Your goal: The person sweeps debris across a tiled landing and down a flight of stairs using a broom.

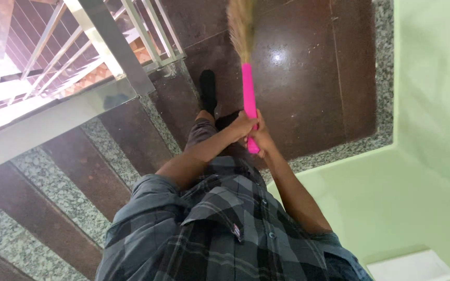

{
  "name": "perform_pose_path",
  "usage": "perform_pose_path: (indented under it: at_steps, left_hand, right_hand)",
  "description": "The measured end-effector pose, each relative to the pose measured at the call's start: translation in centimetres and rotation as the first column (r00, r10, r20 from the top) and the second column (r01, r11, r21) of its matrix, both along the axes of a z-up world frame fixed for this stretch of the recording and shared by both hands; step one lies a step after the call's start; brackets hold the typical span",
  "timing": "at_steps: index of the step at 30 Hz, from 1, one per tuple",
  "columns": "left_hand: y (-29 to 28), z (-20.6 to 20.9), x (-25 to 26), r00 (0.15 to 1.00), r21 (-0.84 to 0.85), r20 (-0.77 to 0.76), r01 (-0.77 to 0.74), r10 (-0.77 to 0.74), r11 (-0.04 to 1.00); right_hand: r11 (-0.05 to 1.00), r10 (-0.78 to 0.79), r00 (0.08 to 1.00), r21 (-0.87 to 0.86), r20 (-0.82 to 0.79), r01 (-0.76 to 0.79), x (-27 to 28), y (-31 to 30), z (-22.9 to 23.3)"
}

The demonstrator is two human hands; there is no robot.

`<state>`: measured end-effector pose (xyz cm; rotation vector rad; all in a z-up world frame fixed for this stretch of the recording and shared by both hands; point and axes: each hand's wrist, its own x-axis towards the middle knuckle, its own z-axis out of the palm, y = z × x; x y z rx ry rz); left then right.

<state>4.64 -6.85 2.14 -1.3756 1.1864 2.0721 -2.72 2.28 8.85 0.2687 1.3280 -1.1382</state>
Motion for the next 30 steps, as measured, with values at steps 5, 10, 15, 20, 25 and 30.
perform_pose_path:
  at_steps: [5, 10, 15, 20, 25, 30]
  left_hand:
    - [-0.1, 3.4, -0.9, 0.997, -0.076, -0.066, -0.046, 0.041, 0.996]
    - [1.4, 6.0, 1.2, 0.963, 0.004, -0.267, 0.051, -0.048, 0.999]
    - [-0.3, 4.5, -0.5, 0.993, 0.090, -0.099, 0.072, -0.063, 0.993]
    - [-1.9, -0.9, -1.2, 1.000, 0.228, 0.020, 0.015, -0.020, 0.973]
    - [-4.2, 0.0, -5.3, 0.989, -0.052, -0.088, -0.124, 0.119, 0.991]
    - [-3.6, 2.1, -11.7, 0.938, -0.025, -0.220, -0.280, 0.268, 0.960]
  right_hand:
    - [1.000, -0.008, 0.992, -0.007, -0.123, 0.007, -0.4, -0.1, 3.5]
    - [1.000, -0.002, 0.993, 0.030, -0.121, 0.006, 2.6, 3.1, 4.0]
    - [0.994, -0.048, 0.998, 0.100, -0.045, 0.052, 1.9, 2.1, 0.8]
    - [0.991, 0.113, 0.992, 0.078, -0.054, -0.109, -0.7, -1.6, -0.8]
    - [0.992, 0.123, 0.985, 0.016, -0.119, -0.122, -5.9, -4.8, 0.5]
    - [0.945, 0.264, 0.940, -0.138, -0.214, -0.297, -14.2, -4.1, 2.6]
